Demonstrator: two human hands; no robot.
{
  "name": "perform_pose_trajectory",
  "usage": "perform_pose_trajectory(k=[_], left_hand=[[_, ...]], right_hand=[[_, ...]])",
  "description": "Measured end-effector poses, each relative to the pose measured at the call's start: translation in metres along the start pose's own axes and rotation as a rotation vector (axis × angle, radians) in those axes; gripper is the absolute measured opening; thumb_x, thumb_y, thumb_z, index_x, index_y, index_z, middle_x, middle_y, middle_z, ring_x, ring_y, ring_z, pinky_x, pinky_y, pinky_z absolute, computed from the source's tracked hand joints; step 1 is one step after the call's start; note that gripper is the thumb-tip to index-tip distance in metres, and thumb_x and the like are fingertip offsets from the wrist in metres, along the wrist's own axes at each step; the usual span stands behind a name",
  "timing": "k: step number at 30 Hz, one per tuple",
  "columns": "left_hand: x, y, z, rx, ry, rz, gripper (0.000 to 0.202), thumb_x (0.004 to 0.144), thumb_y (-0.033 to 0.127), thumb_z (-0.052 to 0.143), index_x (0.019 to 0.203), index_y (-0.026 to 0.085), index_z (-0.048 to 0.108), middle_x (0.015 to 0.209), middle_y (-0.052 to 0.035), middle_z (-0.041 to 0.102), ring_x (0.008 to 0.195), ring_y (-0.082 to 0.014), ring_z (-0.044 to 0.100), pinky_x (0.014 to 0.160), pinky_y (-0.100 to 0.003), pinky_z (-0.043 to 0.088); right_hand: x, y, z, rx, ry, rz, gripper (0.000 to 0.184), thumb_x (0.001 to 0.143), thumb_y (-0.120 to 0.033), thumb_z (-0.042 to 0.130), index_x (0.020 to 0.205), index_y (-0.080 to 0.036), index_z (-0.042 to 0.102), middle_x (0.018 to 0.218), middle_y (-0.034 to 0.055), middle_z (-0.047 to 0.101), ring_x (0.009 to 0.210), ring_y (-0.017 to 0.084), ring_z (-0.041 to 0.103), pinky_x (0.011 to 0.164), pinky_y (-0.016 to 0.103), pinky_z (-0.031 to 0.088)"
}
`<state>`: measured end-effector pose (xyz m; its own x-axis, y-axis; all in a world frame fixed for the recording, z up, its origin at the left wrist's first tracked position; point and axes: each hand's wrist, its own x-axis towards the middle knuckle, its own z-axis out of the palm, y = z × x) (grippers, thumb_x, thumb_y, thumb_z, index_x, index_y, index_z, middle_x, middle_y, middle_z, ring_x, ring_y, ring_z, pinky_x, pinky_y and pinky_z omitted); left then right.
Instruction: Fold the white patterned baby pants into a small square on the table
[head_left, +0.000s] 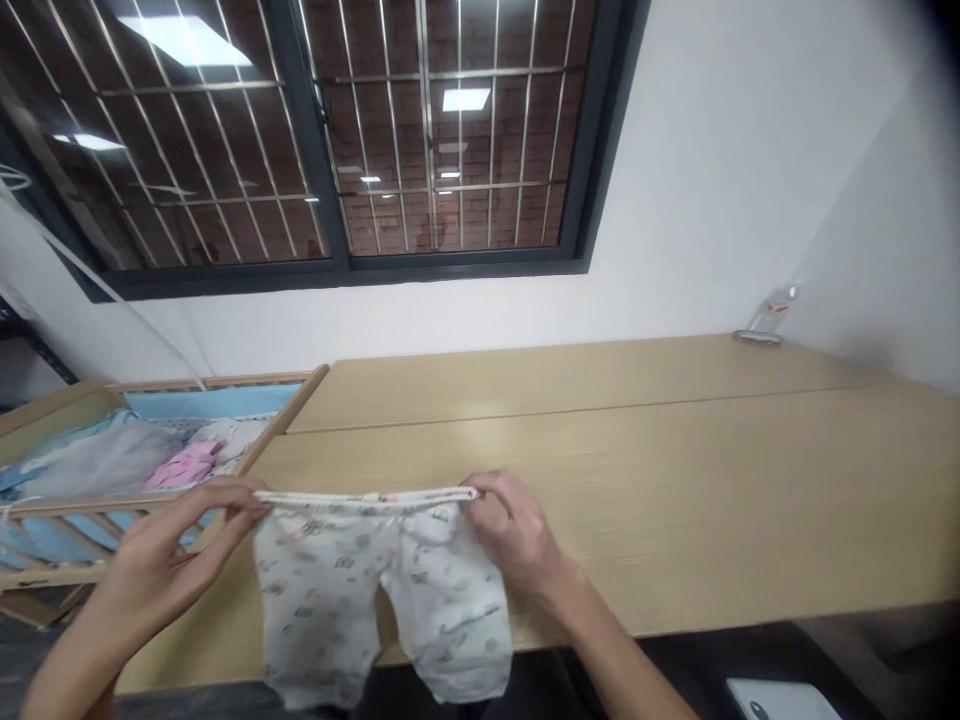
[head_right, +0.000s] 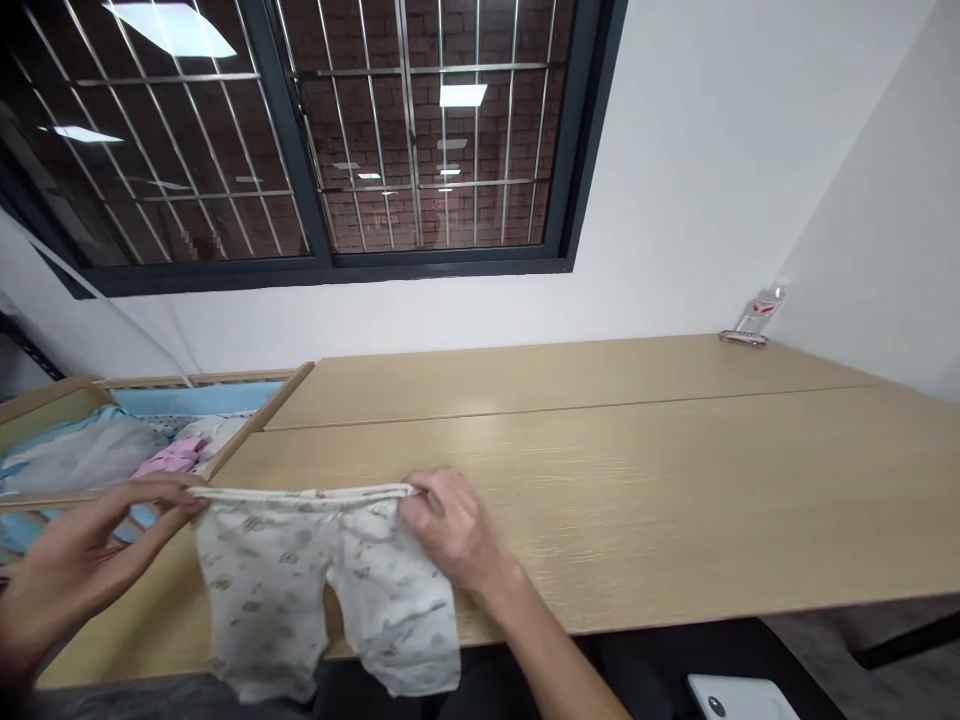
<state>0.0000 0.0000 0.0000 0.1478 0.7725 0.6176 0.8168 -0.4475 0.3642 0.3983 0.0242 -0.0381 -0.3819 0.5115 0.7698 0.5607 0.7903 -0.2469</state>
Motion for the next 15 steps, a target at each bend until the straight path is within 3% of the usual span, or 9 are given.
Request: perform_pose_trajectory(k=[3,6,9,12,15], left_hand=[[0.038,0.014,0.044,-0.106,-0.116,0.048,0.028,0.093,0.047,0.056,0.100,0.023,0.066,0.100,-0.0046,0.072,0.092,-0.0198,0.066,0.081,-0.026,0.052],[0.060,0.016,0.092,-0.134,-0.228,-0.030,0.032,0.095,0.048,0.048,0.099,0.021,0.066,0.095,-0.0043,0.071,0.084,-0.0187,0.063,0.077,-0.027,0.050],[0.068,0.007,0.136,-0.129,-0.354,-0.147,0.031,0.094,0.043,0.047,0.108,0.022,0.065,0.095,-0.0033,0.071,0.081,-0.0189,0.064,0.073,-0.028,0.048],[0.070,-0.005,0.174,-0.063,-0.406,-0.235,0.033,0.093,0.038,0.050,0.119,0.022,0.064,0.100,-0.0041,0.073,0.088,-0.0200,0.066,0.074,-0.028,0.046],[0.073,-0.015,0.204,-0.010,-0.415,-0.260,0.025,0.093,0.034,0.052,0.105,0.020,0.069,0.097,-0.0063,0.074,0.091,-0.0221,0.067,0.073,-0.029,0.044]], right_hand=[[0.009,0.032,-0.012,-0.149,-0.053,-0.012,0.027,0.099,-0.012,0.043,0.112,-0.021,0.065,0.112,0.0110,0.065,0.101,0.022,0.060,0.088,0.036,0.050],[0.011,0.065,-0.005,-0.163,-0.184,0.037,0.034,0.091,-0.002,0.043,0.111,-0.020,0.064,0.111,0.0105,0.065,0.102,0.022,0.060,0.090,0.036,0.048],[0.005,0.098,0.012,-0.129,-0.342,0.101,0.037,0.083,0.001,0.046,0.109,-0.020,0.064,0.108,0.0086,0.066,0.099,0.022,0.059,0.089,0.035,0.047],[-0.005,0.126,0.032,-0.099,-0.454,0.173,0.034,0.085,-0.001,0.048,0.109,-0.019,0.065,0.104,0.0085,0.065,0.096,0.021,0.059,0.088,0.033,0.046],[-0.013,0.151,0.052,-0.034,-0.491,0.253,0.030,0.093,-0.005,0.046,0.114,-0.018,0.063,0.106,0.0098,0.065,0.099,0.021,0.059,0.089,0.031,0.045]])
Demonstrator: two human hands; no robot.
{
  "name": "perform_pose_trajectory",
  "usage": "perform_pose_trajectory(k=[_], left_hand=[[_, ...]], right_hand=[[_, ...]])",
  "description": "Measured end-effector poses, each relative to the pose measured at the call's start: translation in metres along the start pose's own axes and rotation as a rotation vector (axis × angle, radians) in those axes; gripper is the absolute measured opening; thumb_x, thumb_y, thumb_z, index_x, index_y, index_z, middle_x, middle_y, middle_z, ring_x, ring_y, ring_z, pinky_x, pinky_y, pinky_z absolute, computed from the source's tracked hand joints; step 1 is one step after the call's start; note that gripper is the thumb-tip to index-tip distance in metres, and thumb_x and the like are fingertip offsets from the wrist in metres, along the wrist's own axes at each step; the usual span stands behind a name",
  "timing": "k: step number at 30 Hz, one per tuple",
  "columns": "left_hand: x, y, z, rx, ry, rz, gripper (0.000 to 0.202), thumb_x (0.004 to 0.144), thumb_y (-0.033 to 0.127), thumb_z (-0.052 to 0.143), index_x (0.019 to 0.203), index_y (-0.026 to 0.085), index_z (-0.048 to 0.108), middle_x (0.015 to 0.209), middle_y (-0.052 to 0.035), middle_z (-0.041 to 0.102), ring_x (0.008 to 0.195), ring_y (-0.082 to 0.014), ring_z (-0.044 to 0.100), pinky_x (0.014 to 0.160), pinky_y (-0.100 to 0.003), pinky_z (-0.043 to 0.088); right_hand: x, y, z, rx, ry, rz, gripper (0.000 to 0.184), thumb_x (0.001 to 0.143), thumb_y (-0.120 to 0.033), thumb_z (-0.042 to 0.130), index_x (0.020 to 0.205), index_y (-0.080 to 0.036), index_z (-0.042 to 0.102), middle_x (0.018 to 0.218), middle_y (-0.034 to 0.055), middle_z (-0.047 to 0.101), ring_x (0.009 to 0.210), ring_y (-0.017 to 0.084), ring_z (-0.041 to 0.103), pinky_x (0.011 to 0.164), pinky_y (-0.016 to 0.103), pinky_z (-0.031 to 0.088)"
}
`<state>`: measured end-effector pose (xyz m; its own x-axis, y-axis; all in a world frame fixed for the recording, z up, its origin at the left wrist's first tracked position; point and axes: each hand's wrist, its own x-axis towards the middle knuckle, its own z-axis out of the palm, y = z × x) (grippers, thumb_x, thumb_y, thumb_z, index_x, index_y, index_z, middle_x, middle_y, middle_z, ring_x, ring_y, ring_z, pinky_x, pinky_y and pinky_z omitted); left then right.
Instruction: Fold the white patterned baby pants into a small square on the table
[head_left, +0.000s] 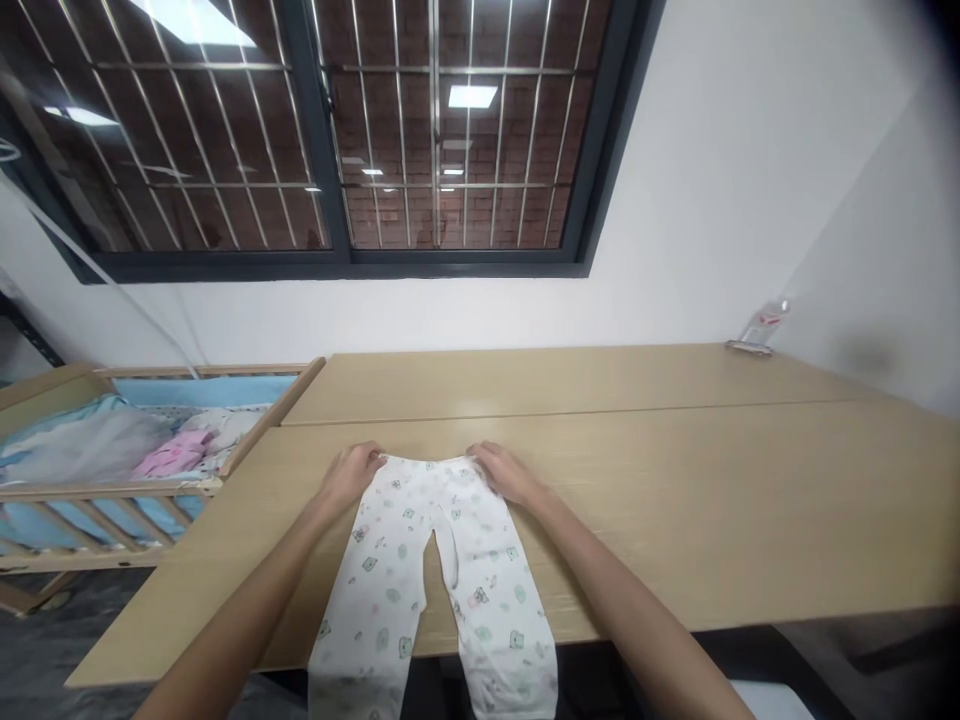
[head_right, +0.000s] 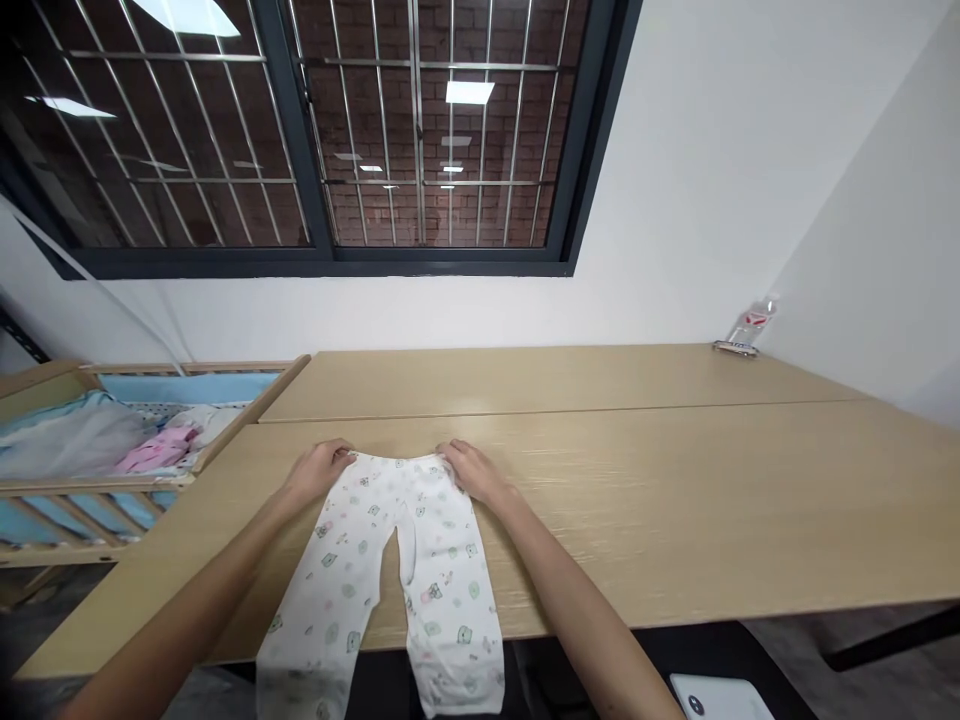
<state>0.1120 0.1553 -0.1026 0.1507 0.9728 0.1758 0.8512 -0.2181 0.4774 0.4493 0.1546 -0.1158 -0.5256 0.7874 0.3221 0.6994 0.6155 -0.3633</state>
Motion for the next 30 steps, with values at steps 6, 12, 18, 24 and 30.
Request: perform_pose_trajectory(k=[6,12,18,24,30], left_hand=[[0.028,-0.013,0.034,0.043,0.057,-0.044,0.021,0.094,0.026,0.054,0.101,0.017,0.071,0.108,-0.0115,0.073,0.107,-0.0242,0.063,0.088,-0.031,0.044],[0.057,-0.023,0.048,0.066,0.093,-0.137,0.024,0.098,0.029,0.052,0.109,0.018,0.070,0.111,-0.0112,0.073,0.107,-0.0218,0.064,0.091,-0.030,0.046],[0.086,-0.019,0.049,0.110,0.066,-0.186,0.028,0.099,0.040,0.057,0.111,0.017,0.066,0.113,-0.0080,0.069,0.103,-0.0208,0.065,0.092,-0.041,0.052],[0.088,-0.003,0.041,0.138,0.066,-0.192,0.029,0.097,0.041,0.060,0.113,0.017,0.065,0.116,-0.0074,0.067,0.107,-0.0222,0.064,0.096,-0.046,0.052],[0.059,0.051,0.024,0.142,0.126,-0.093,0.035,0.101,0.030,0.043,0.127,0.014,0.060,0.132,-0.0187,0.060,0.129,-0.0307,0.050,0.107,-0.044,0.037]], right_hand=[[0.030,0.035,0.028,0.140,0.095,0.105,0.026,0.098,-0.008,0.040,0.110,-0.013,0.063,0.111,0.0125,0.062,0.106,0.020,0.057,0.097,0.031,0.044],[0.066,0.061,0.042,0.207,0.179,0.225,0.030,0.094,-0.003,0.043,0.107,-0.014,0.067,0.111,0.0109,0.061,0.108,0.018,0.057,0.099,0.028,0.043],[0.093,0.086,0.040,0.245,0.176,0.339,0.027,0.087,-0.002,0.052,0.099,-0.015,0.072,0.097,0.0078,0.067,0.091,0.018,0.063,0.092,0.028,0.046],[0.100,0.095,0.034,0.357,0.159,0.494,0.019,0.085,-0.009,0.059,0.100,-0.014,0.070,0.081,0.0040,0.071,0.069,0.014,0.063,0.069,0.023,0.049],[0.099,0.091,0.021,0.497,0.159,0.573,0.007,0.079,-0.015,0.068,0.085,-0.014,0.072,0.082,0.0067,0.076,0.072,0.015,0.067,0.066,0.021,0.050]])
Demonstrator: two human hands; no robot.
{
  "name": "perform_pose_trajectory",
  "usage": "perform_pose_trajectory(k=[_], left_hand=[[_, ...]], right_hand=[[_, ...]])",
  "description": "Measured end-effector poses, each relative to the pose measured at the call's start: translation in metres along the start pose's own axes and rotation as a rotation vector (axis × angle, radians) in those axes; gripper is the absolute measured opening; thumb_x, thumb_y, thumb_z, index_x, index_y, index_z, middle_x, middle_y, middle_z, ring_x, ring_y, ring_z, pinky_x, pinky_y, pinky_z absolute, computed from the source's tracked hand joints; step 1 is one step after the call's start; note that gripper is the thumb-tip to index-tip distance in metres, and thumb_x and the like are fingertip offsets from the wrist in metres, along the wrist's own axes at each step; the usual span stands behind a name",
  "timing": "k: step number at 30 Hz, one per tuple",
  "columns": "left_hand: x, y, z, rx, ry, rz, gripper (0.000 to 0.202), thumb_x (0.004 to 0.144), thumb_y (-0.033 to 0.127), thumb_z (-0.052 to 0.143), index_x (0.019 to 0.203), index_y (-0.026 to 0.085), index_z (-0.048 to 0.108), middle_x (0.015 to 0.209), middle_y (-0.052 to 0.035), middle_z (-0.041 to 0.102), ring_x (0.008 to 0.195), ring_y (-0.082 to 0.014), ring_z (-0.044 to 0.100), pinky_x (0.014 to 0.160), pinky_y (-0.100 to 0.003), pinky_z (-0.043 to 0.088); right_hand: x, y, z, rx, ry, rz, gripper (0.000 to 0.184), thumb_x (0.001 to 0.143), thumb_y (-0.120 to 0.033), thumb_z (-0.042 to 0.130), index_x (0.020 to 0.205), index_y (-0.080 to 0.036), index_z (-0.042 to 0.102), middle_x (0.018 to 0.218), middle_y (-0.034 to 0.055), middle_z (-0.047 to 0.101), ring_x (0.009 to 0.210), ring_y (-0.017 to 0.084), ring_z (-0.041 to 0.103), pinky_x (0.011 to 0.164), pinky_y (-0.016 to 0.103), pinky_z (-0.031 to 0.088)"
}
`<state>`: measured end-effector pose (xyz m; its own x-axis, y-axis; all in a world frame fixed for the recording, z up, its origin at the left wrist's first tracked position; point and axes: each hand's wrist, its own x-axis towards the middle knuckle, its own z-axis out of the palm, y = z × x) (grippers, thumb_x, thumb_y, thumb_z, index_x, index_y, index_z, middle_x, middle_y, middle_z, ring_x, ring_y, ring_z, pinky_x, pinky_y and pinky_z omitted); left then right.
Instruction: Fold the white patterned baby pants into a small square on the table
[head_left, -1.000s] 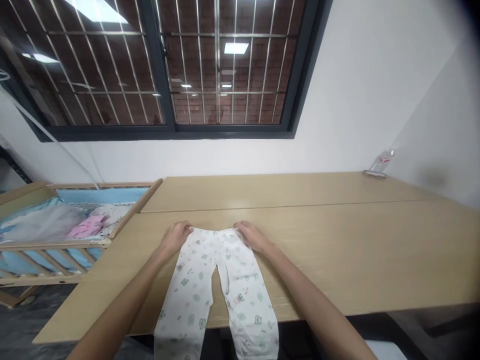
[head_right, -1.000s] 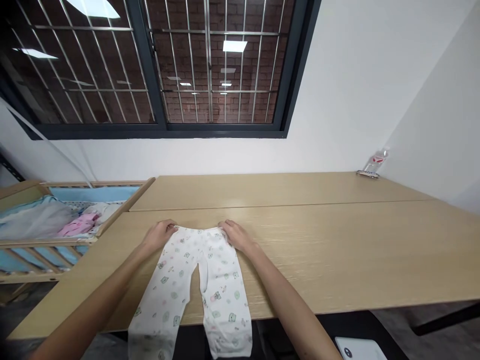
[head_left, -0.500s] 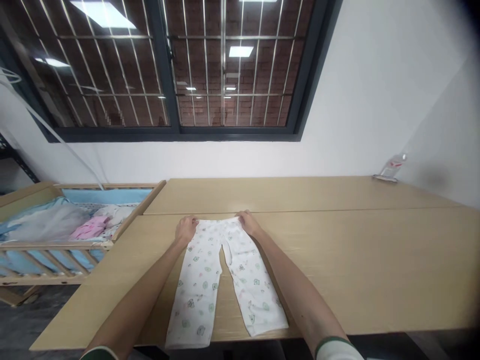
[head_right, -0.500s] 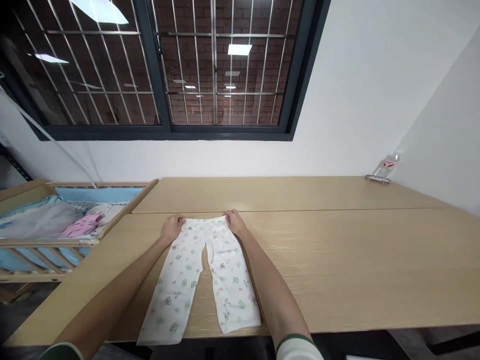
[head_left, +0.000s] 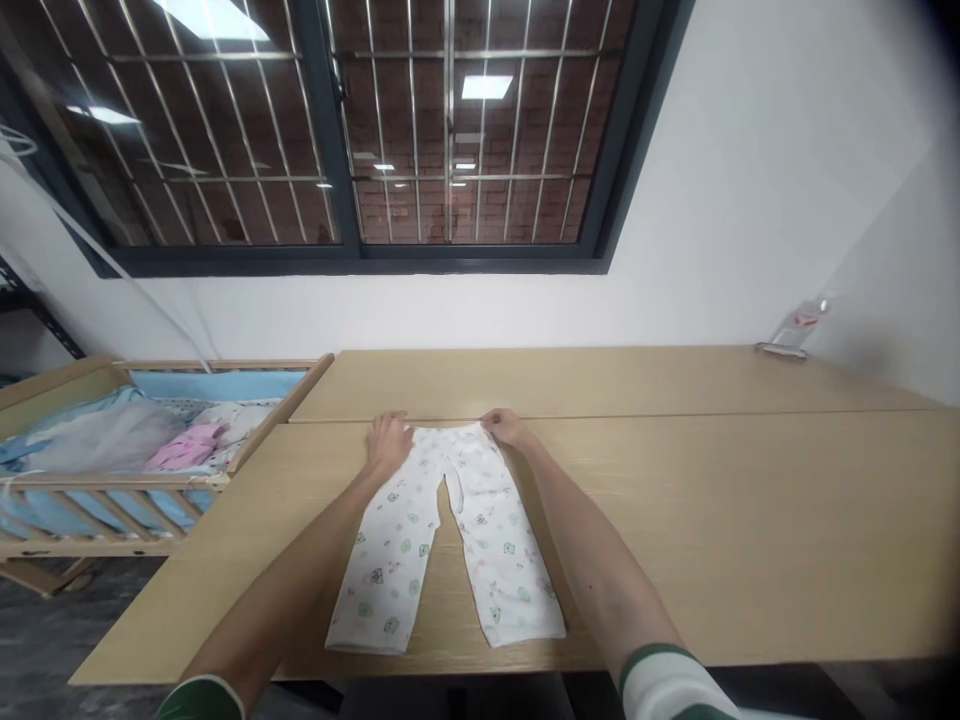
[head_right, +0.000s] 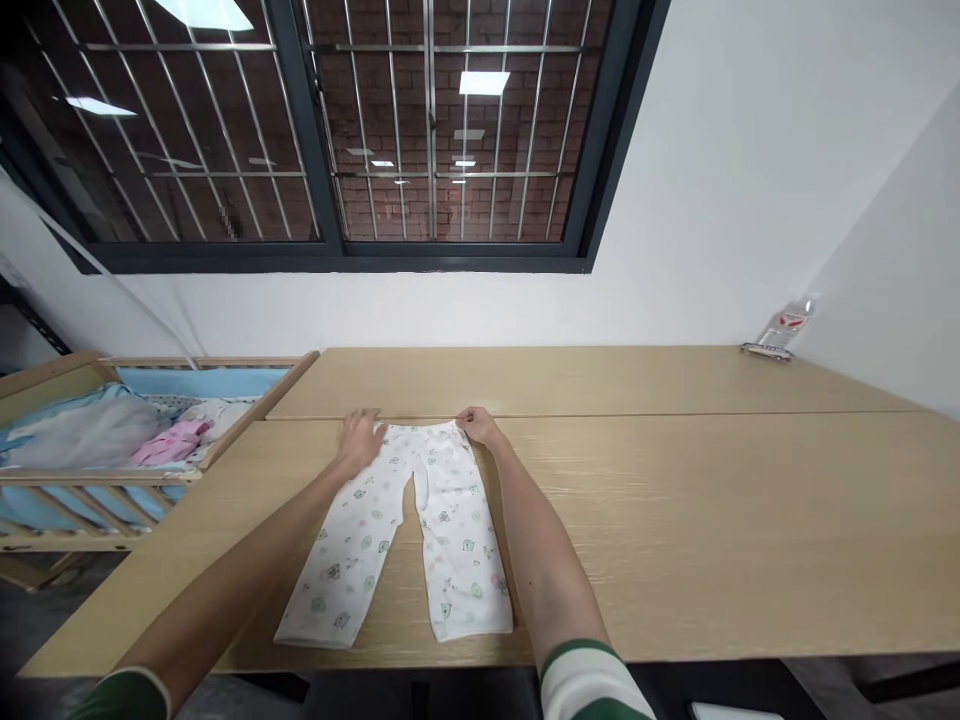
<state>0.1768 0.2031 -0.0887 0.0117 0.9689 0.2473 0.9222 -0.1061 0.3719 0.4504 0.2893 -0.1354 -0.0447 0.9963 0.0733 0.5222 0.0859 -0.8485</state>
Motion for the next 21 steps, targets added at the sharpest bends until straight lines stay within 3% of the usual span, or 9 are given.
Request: perform_pose_trajectory(k=[3,6,8,10,15,21], left_hand=[[-0.054,0.043,-0.004,-0.047,-0.085,0.181,0.028,0.098,0.033,0.050,0.116,0.018,0.066,0.124,-0.0120,0.066,0.120,-0.0282,0.056,0.104,-0.042,0.039],[-0.129,0.086,0.002,-0.119,-0.239,0.387,0.020,0.092,0.041,0.059,0.092,0.024,0.069,0.096,-0.0018,0.074,0.095,-0.0212,0.066,0.087,-0.032,0.047],[-0.173,0.110,0.008,-0.189,-0.355,0.483,0.026,0.094,0.044,0.054,0.089,0.023,0.068,0.085,-0.0012,0.074,0.081,-0.0209,0.068,0.074,-0.032,0.048],[-0.202,0.129,0.018,-0.182,-0.417,0.518,0.030,0.095,0.044,0.050,0.086,0.022,0.068,0.082,-0.0035,0.074,0.077,-0.0226,0.069,0.073,-0.034,0.049],[-0.218,0.156,0.038,-0.112,-0.436,0.432,0.036,0.091,0.048,0.054,0.099,0.016,0.068,0.096,-0.0127,0.074,0.090,-0.0311,0.070,0.084,-0.044,0.053],[-0.215,0.160,0.035,-0.100,-0.437,0.418,0.032,0.093,0.036,0.047,0.100,0.014,0.068,0.095,-0.0150,0.074,0.090,-0.0309,0.070,0.086,-0.046,0.054]], right_hand=[[0.000,-0.003,-0.004,0.052,-0.010,0.014,0.007,0.079,-0.019,0.069,0.076,-0.014,0.073,0.083,0.0075,0.077,0.078,0.018,0.069,0.071,0.023,0.052],[0.001,-0.004,-0.006,0.100,-0.021,0.027,0.008,0.076,-0.021,0.070,0.075,-0.014,0.074,0.085,0.0077,0.078,0.082,0.019,0.070,0.075,0.024,0.052],[0.000,-0.004,-0.007,0.126,-0.030,0.028,0.009,0.075,-0.023,0.071,0.076,-0.014,0.075,0.087,0.0076,0.078,0.083,0.020,0.070,0.078,0.025,0.052],[-0.001,-0.004,-0.006,0.142,-0.037,0.025,0.011,0.074,-0.024,0.072,0.076,-0.014,0.076,0.085,0.0074,0.078,0.082,0.020,0.070,0.077,0.026,0.052],[-0.008,-0.005,-0.005,0.142,-0.059,0.015,0.014,0.069,-0.029,0.076,0.072,-0.015,0.075,0.072,0.0048,0.075,0.071,0.019,0.066,0.069,0.027,0.051],[-0.012,-0.004,-0.005,0.176,-0.063,-0.024,0.018,0.072,-0.032,0.075,0.079,-0.015,0.075,0.077,0.0046,0.075,0.075,0.017,0.066,0.073,0.026,0.051]])
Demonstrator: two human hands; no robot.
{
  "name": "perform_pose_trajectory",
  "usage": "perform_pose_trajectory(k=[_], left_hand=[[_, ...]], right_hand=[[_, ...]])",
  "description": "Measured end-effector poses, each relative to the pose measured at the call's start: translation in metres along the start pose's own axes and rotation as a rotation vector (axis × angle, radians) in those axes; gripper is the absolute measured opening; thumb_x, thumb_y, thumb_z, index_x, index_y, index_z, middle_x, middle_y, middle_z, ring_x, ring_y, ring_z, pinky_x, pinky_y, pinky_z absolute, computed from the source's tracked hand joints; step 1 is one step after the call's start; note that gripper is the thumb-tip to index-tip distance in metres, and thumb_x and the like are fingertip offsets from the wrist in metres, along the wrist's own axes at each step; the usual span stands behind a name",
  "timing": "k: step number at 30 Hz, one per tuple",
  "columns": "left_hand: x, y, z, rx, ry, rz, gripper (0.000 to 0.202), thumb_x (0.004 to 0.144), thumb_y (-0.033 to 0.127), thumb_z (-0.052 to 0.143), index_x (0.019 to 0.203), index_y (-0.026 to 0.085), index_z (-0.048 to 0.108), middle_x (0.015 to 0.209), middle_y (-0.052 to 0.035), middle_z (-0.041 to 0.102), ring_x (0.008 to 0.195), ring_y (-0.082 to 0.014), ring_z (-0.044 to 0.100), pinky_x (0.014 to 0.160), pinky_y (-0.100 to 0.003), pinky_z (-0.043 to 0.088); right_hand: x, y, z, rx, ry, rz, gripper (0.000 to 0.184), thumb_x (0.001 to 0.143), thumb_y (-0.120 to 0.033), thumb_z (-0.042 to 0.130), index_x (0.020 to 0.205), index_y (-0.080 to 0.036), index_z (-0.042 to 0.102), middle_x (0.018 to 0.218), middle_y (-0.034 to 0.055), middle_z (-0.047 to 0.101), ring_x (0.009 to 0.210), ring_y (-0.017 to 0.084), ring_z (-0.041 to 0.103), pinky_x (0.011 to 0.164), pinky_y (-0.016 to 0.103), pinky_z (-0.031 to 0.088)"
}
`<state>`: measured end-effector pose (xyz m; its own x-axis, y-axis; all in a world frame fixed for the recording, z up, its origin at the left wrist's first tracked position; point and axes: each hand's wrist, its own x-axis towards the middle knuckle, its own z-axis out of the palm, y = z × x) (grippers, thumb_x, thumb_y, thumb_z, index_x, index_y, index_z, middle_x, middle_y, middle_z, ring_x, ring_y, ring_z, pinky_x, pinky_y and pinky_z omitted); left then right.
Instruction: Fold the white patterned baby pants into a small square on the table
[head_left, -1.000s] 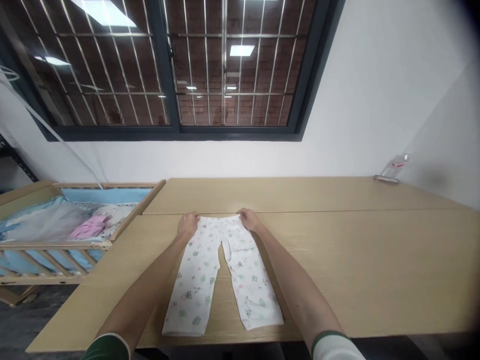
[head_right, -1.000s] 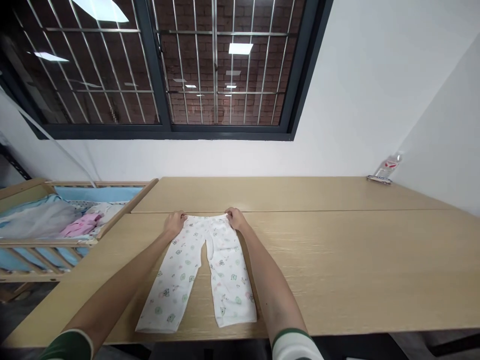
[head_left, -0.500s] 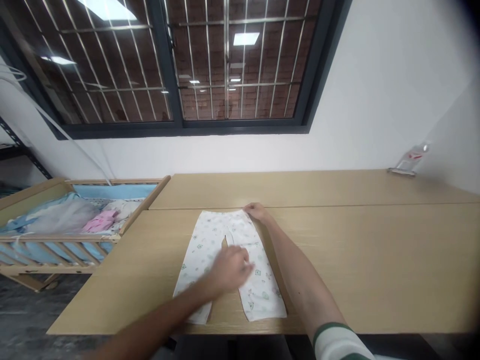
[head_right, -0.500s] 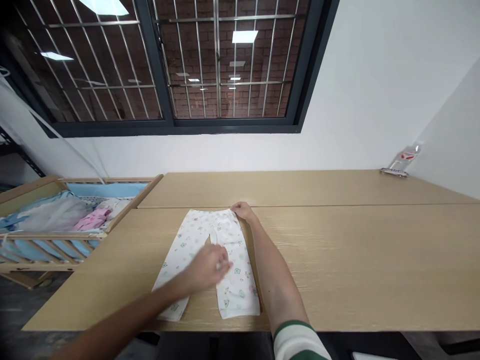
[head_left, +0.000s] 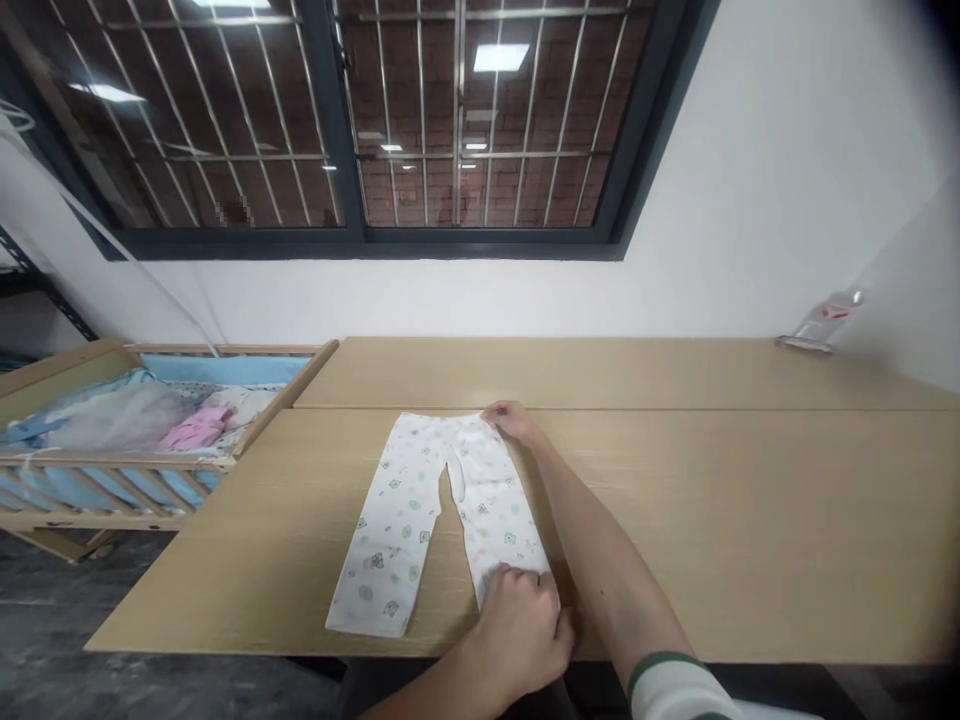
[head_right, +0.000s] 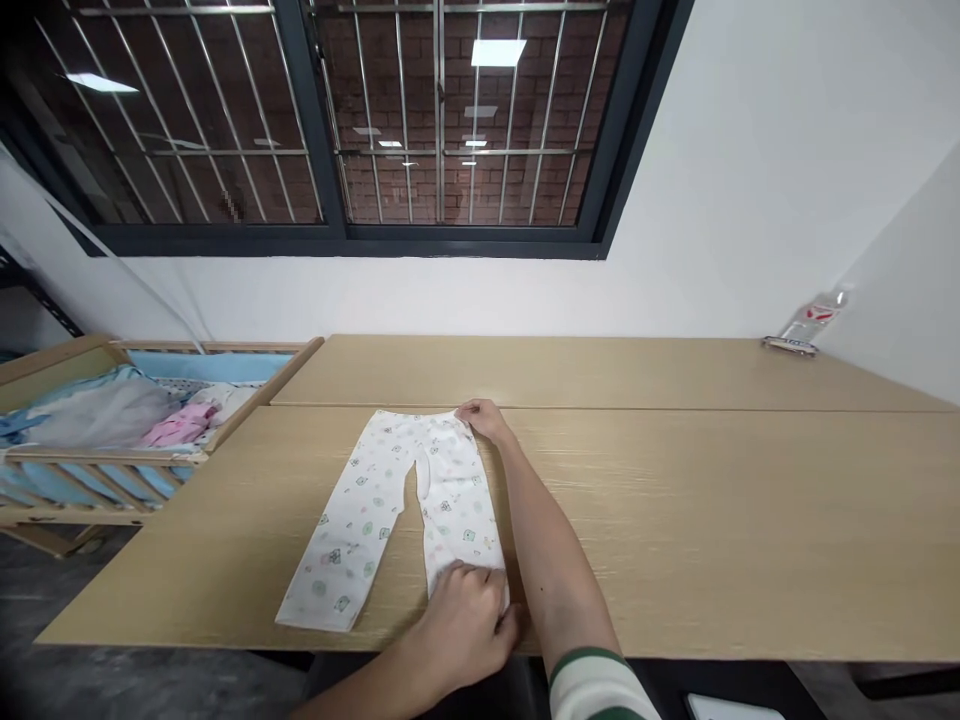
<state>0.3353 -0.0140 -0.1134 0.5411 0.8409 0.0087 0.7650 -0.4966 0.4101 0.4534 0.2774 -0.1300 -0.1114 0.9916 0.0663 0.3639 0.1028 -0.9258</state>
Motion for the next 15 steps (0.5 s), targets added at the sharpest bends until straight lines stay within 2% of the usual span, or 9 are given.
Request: perform_pose_trajectory(k=[3,7,12,15], left_hand=[[-0.002,-0.002,-0.005,-0.005,-0.019,-0.014,0.033,0.092,0.035,0.046,0.098,0.014,0.070,0.093,-0.0156,0.074,0.089,-0.0310,0.070,0.082,-0.043,0.053],[-0.004,-0.005,-0.014,-0.099,0.001,-0.044,0.031,0.092,0.035,0.045,0.085,0.017,0.070,0.085,-0.0121,0.075,0.081,-0.0277,0.070,0.072,-0.036,0.049],[-0.018,-0.016,-0.029,-0.378,0.148,-0.085,0.031,0.093,0.035,0.047,0.068,0.021,0.060,0.066,-0.0020,0.070,0.062,-0.0170,0.063,0.060,-0.029,0.039],[-0.035,-0.028,-0.041,-0.643,0.243,-0.156,0.032,0.094,0.040,0.049,0.070,0.022,0.058,0.063,0.0002,0.069,0.057,-0.0143,0.062,0.056,-0.026,0.040]], right_hand=[[0.000,0.000,0.000,0.017,0.004,-0.002,0.016,0.072,-0.030,0.075,0.078,-0.015,0.075,0.079,0.0054,0.075,0.075,0.017,0.066,0.074,0.026,0.051],[0.001,0.000,0.002,0.042,0.024,0.016,0.015,0.068,-0.023,0.078,0.079,-0.015,0.072,0.069,0.0019,0.071,0.066,0.015,0.062,0.068,0.025,0.050],[-0.001,-0.006,0.008,0.084,0.095,0.050,0.025,0.069,-0.022,0.079,0.091,-0.015,0.069,0.075,0.0022,0.071,0.067,0.015,0.065,0.067,0.024,0.052],[0.000,-0.016,0.016,0.107,0.115,0.076,0.029,0.072,-0.024,0.078,0.098,-0.015,0.066,0.079,0.0044,0.072,0.067,0.015,0.067,0.063,0.025,0.053]])
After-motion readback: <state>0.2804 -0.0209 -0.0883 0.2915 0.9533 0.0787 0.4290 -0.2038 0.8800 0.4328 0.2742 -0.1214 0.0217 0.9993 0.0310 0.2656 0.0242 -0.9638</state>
